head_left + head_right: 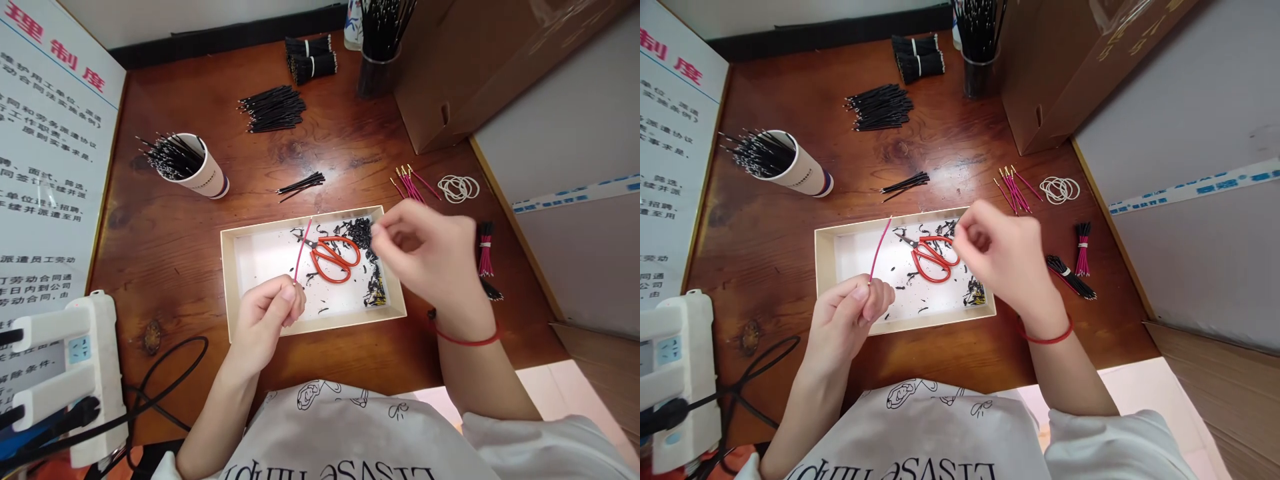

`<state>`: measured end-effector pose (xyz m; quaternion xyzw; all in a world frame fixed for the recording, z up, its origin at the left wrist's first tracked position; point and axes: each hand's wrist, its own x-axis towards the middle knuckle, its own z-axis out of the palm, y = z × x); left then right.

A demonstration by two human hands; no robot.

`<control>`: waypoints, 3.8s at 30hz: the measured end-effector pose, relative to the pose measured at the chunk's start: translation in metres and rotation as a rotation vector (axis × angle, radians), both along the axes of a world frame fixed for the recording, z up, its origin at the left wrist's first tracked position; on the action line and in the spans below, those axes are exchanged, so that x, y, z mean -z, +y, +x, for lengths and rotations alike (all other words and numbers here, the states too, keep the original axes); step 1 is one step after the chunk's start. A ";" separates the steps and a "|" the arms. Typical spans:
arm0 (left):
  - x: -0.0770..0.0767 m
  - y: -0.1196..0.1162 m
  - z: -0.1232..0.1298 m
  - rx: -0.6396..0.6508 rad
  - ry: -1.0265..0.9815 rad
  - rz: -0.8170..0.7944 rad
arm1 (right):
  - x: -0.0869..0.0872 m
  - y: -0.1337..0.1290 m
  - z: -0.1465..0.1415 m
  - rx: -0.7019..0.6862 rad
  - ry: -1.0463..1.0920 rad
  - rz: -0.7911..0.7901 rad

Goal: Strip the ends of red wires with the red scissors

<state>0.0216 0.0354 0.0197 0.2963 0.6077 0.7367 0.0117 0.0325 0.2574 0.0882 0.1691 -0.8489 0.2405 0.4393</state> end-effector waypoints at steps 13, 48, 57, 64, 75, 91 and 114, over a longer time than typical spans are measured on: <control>-0.018 0.004 0.005 -0.279 0.638 -0.646 | 0.013 -0.021 0.011 -0.263 -0.024 0.345; -0.017 0.003 0.060 -0.152 0.506 -0.306 | 0.041 -0.047 0.078 -0.599 -0.381 -0.450; -0.018 0.005 0.023 -0.105 0.450 -0.581 | 0.035 0.016 0.072 -0.191 -0.297 -0.293; -0.009 0.008 0.003 -0.028 0.354 -0.791 | 0.062 0.107 0.064 0.457 -0.156 -0.198; -0.005 0.007 0.001 -0.079 0.326 -0.769 | 0.068 0.103 0.045 0.516 -0.085 -0.183; -0.014 0.011 0.002 -0.230 0.052 -0.126 | 0.034 -0.059 0.024 -0.433 -0.530 -0.502; 0.001 0.008 -0.030 -0.682 0.046 -0.534 | 0.008 -0.034 -0.016 -0.027 -0.614 0.396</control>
